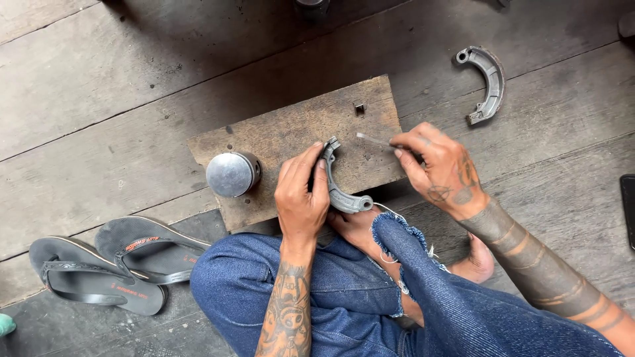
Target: The person sits on the floor and uses a yellow-handled brush to scrub a curved metal part resting on a wooden block. They rotate the part to clean different sections and then place it down on the block.
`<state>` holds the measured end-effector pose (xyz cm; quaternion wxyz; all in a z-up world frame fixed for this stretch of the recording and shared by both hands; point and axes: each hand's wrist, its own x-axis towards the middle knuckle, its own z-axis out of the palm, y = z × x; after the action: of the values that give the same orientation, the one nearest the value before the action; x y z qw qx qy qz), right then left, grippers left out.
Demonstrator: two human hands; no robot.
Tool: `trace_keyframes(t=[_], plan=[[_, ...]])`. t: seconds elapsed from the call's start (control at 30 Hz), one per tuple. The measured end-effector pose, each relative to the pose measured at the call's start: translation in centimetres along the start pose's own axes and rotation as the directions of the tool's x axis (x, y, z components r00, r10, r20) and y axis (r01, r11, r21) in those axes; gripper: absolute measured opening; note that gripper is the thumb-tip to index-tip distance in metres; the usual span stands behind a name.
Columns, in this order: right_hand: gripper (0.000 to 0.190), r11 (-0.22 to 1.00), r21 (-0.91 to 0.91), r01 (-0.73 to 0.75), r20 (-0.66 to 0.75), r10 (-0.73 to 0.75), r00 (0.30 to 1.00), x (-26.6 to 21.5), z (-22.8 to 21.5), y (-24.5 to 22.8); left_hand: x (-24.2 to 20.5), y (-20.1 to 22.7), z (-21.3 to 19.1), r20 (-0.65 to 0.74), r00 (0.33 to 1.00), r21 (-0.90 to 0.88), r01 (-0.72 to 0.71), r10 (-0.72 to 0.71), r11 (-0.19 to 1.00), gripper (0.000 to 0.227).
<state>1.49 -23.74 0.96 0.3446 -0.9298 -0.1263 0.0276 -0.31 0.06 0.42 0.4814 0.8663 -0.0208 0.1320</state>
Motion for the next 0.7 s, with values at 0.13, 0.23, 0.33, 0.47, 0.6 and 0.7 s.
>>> trace_keyframes(t=[0.13, 0.23, 0.33, 0.47, 0.6, 0.7], plan=[[0.013, 0.968, -0.205, 0.147, 0.044, -0.141, 0.989, -0.8, -1.6, 4.0, 0.4, 0.2, -0.6, -0.039, 0.999, 0.008, -0.007, 0.007, 1.000, 0.021], [0.011, 0.992, -0.108, 0.070, 0.031, -0.067, 0.997, -2.0, -2.7, 7.4, 0.6, 0.3, -0.5, -0.035, 0.999, 0.019, 0.021, -0.021, 1.000, 0.020], [0.009, 0.979, -0.195, 0.062, 0.043, -0.055, 0.998, -2.5, -3.9, 8.5, 0.5, 0.4, -0.2, -0.016, 1.000, 0.069, -0.001, 0.002, 0.998, 0.019], [0.011, 0.919, -0.381, 0.102, 0.025, -0.100, 0.995, -2.5, -4.0, 9.4, 0.3, 0.4, -0.1, 0.025, 0.999, 0.113, -0.026, 0.023, 0.993, 0.022], [0.008, 0.994, -0.067, 0.081, -0.111, -0.088, 0.990, -2.1, -2.7, 8.7, -0.1, -0.6, 0.4, 0.034, 0.999, 0.120, 0.000, -0.005, 0.993, 0.035], [0.006, 0.982, -0.149, 0.114, -0.140, -0.135, 0.981, -1.3, -0.7, 8.0, -0.3, -0.4, 0.3, 0.055, 0.998, 0.132, 0.031, -0.038, 0.991, 0.039]])
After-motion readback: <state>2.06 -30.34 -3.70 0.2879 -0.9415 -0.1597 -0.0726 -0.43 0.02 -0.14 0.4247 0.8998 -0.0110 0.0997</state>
